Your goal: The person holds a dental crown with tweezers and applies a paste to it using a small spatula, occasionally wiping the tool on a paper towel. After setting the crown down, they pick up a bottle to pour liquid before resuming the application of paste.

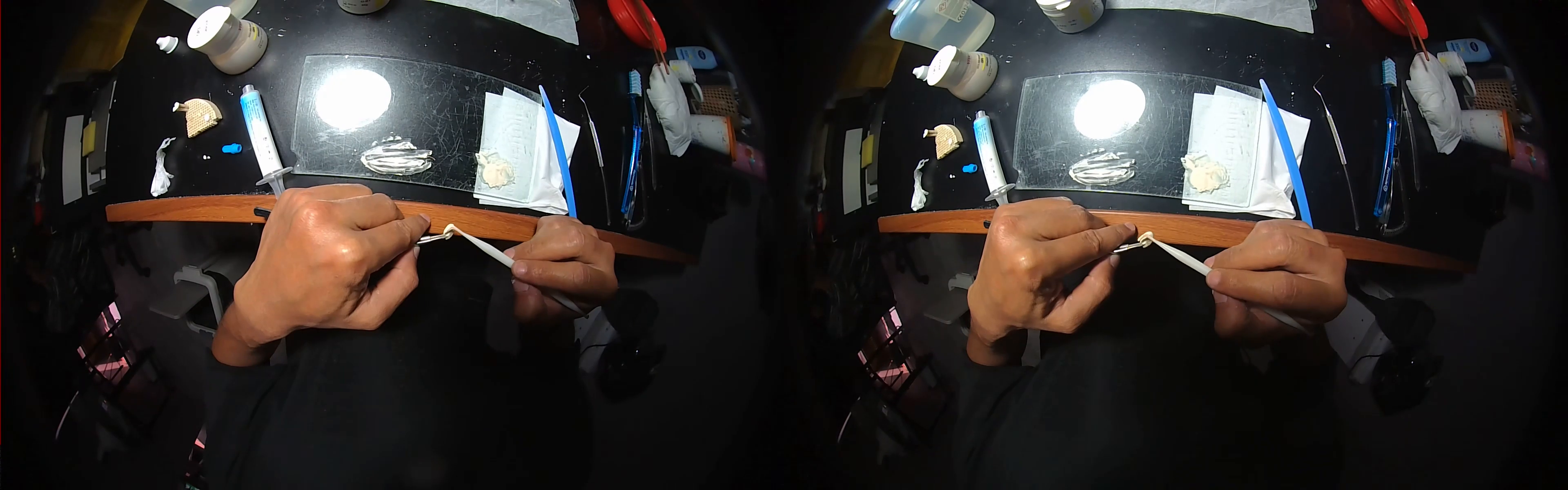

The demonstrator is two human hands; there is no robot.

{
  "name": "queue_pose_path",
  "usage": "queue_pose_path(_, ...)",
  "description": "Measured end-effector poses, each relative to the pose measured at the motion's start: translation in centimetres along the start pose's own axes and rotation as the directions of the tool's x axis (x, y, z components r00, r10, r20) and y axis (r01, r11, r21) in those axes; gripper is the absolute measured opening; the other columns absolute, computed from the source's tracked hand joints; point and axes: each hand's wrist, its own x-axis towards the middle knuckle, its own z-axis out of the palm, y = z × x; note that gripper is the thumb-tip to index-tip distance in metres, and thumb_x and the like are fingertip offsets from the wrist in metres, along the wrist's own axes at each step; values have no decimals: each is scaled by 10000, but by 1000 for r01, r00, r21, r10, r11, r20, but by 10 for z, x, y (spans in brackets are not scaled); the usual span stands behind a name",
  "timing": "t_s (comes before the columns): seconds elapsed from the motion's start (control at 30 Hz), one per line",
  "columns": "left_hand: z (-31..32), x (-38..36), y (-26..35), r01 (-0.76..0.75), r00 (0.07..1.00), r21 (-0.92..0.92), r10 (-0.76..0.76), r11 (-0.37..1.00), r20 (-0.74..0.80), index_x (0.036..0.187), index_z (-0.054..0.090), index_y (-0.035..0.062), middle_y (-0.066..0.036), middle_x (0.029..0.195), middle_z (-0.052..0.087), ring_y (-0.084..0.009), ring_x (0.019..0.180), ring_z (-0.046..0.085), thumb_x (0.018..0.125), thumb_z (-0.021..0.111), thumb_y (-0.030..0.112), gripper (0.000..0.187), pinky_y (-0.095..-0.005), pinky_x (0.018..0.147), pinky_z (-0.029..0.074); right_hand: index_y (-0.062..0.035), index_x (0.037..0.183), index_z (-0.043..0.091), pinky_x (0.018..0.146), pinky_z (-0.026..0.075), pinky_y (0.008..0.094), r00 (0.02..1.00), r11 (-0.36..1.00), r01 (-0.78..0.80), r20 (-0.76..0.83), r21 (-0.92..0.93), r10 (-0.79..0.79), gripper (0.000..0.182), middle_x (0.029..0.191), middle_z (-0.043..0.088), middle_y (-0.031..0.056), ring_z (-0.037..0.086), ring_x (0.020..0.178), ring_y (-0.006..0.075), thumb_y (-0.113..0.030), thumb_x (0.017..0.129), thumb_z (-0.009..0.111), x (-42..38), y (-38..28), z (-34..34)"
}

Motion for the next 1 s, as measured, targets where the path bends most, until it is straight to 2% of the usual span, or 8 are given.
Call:
queue_pose_path(0.37,1,-2,-1,9,1000,-34,-9,999,4,1063,811,-57,-130,772,733,-210,605,668,717,731,-12,358,-319,568,522,-59,1070,684,544,563,270,999,999,-41,23,-26,42,199,946,707,95,725,702,147,-16,884,740,-4,-4,-10)
queue_pose_path(0.47,-3,-4,-1,21,999,-57,-20,998,27,1098,801,-57,-149,822,751,-226,653,690,750,747,-21,354,-321,610,532,-59,1102,658,617,580,305,989,990,-118,-95,-79,110,213,992,677,113,712,748,164,-8,899,695,-12,-9,-9)
queue_pose_path(0.57,-4,-6,9,104,992,-149,-113,983,-53,1110,790,-62,-161,900,779,-226,744,732,828,756,-19,287,-312,688,558,-45,1081,665,655,581,315,976,980,-158,-169,-121,137,188,977,669,124,705,759,175,-19,895,657,-12,-14,-2)
queue_pose_path(0.67,-3,-15,18,200,958,-455,-270,867,-93,1111,781,-68,-164,961,796,-228,827,762,902,746,6,225,-305,762,576,-30,1053,689,643,566,303,950,976,-187,-273,-115,150,200,931,678,125,694,734,178,-13,858,646,-10,-14,7)
queue_pose_path(0.7,-6,-13,16,164,968,-485,-234,859,-87,1157,771,-66,-178,976,790,-237,909,790,935,734,-43,226,-308,783,616,-25,1042,698,640,561,299,939,975,-197,-306,-105,157,207,913,681,125,689,725,179,-9,843,641,-9,-15,10)
queue_pose_path(0.8,6,-9,11,163,923,-247,-236,955,-303,1159,770,-68,-187,995,792,-245,914,792,954,715,-56,212,-310,802,618,-18,1014,718,626,543,290,915,972,-214,-368,-99,164,234,864,685,124,675,704,176,1,796,633,-9,-14,15)
queue_pose_path(0.83,7,-11,10,154,923,-330,-255,931,-287,1152,771,-70,-182,1004,795,-243,925,793,965,701,-68,200,-312,812,620,-17,1010,716,622,537,290,918,970,-213,-362,-114,159,235,861,686,125,670,699,172,-4,793,628,-9,-14,14)
queue_pose_path(1.0,9,-11,11,67,936,-225,-140,972,-324,1177,763,-71,-189,1021,791,-248,940,791,952,701,-91,234,-324,841,630,-13,980,718,622,527,284,897,972,-215,-412,-96,158,212,853,694,129,655,689,164,-13,785,634,-8,-14,18)
